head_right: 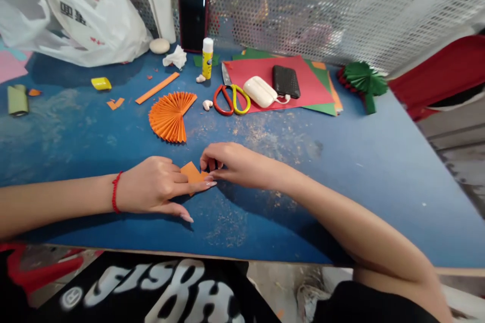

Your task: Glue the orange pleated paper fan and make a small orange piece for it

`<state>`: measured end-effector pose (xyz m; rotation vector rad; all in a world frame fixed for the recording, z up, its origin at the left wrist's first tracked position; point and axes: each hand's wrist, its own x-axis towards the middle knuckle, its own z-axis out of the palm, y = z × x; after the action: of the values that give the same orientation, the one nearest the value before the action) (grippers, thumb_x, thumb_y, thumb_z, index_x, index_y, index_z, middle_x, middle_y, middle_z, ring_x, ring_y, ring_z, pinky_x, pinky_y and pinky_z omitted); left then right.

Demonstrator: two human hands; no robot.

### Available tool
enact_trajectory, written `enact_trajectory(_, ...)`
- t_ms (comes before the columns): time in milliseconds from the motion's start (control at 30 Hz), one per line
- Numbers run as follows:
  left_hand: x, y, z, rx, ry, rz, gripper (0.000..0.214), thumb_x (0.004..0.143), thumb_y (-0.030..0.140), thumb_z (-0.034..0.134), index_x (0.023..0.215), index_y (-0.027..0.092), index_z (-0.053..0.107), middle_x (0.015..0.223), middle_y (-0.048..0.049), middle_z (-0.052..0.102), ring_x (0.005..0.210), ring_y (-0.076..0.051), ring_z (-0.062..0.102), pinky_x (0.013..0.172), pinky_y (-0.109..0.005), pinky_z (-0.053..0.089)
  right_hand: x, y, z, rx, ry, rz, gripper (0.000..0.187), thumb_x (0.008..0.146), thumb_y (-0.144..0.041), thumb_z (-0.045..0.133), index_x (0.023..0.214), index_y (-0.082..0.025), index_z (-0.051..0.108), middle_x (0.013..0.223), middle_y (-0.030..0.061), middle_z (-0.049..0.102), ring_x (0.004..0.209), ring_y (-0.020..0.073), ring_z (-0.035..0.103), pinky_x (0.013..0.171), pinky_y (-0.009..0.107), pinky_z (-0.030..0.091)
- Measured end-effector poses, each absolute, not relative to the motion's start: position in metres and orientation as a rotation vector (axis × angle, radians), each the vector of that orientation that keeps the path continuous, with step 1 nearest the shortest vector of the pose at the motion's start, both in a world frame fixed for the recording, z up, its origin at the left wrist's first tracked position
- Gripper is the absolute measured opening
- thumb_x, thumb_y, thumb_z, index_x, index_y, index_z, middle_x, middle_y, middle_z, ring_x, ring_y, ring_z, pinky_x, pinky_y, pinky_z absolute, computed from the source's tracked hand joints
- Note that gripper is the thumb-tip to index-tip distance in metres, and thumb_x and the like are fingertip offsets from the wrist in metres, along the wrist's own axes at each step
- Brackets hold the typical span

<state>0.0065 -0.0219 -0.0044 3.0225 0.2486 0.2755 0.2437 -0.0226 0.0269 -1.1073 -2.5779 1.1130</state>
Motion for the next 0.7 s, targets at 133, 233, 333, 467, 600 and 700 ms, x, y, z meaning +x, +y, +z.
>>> enact_trajectory(133, 0.003, -0.021, -0.003, 3.029, 0.207, 0.290, 0.059, 0.098, 0.063, 0.038, 0.133, 0.021, 0.059, 0.069, -0.0008, 0.071, 0.058, -0.016, 0.062, 0.052, -0.029, 0.032, 0.244, -0.025, 0.027, -1.098, -2.563, 1.122, 0.008, 0.091, -0.023, 0.065, 0.090, -0.015, 0.064, 0.088, 0.0022, 0.064, 0.076, 0.0124, 0.057, 0.068, 0.025, 0.044)
enact_trajectory(233, -0.002, -0.021, -0.003, 3.027, 0.182, 0.310, 0.054, 0.099, 0.058, 0.042, 0.132, 0.020, 0.060, 0.067, -0.0002, 0.070, 0.057, -0.014, 0.061, 0.054, -0.030, 0.031, 0.245, -0.027, 0.026, -1.087, -2.533, 1.099, 0.011, 0.090, -0.024, 0.068, 0.086, -0.014, 0.065, 0.086, 0.0014, 0.062, 0.075, 0.0115, 0.056, 0.068, 0.025, 0.044)
enact_trajectory(333, -0.006, -0.022, -0.001, 2.967, 0.101, 0.413, 0.049, 0.098, 0.055, 0.048, 0.125, 0.018, 0.065, 0.061, 0.0012, 0.067, 0.054, -0.013, 0.059, 0.054, -0.030, 0.031, 0.247, -0.027, 0.027, -1.034, -2.509, 1.070, 0.013, 0.090, -0.026, 0.067, 0.084, -0.015, 0.066, 0.087, 0.0016, 0.061, 0.077, 0.0117, 0.055, 0.070, 0.026, 0.044)
enact_trajectory(467, -0.006, -0.023, 0.002, 2.681, 0.269, 0.831, 0.026, 0.092, 0.043, 0.063, 0.097, 0.019, 0.073, 0.057, 0.0034, 0.059, 0.050, -0.010, 0.051, 0.052, -0.027, 0.032, 0.245, -0.028, 0.028, -1.033, -2.315, 1.225, 0.014, 0.089, -0.029, 0.068, 0.085, -0.016, 0.063, 0.084, 0.0017, 0.066, 0.076, 0.0123, 0.059, 0.070, 0.026, 0.048)
enact_trajectory(600, 0.000, -0.021, 0.002, 2.360, 0.725, 1.079, 0.021, 0.087, 0.036, 0.071, 0.079, 0.018, 0.065, 0.063, 0.0052, 0.048, 0.051, -0.006, 0.042, 0.051, -0.021, 0.033, 0.230, -0.034, 0.017, -1.011, -1.926, 1.460, 0.009, 0.091, -0.026, 0.062, 0.093, -0.019, 0.057, 0.077, -0.0004, 0.069, 0.066, 0.0118, 0.066, 0.064, 0.026, 0.053)
enact_trajectory(700, 0.004, -0.017, 0.000, 2.139, 0.874, 1.023, 0.034, 0.080, 0.045, 0.077, 0.087, 0.018, 0.058, 0.073, 0.0056, 0.050, 0.051, -0.005, 0.041, 0.048, -0.019, 0.035, 0.218, -0.038, 0.001, -0.971, -1.754, 1.400, 0.016, 0.091, -0.025, 0.062, 0.104, -0.021, 0.053, 0.080, -0.0014, 0.068, 0.070, 0.0123, 0.070, 0.067, 0.026, 0.056)
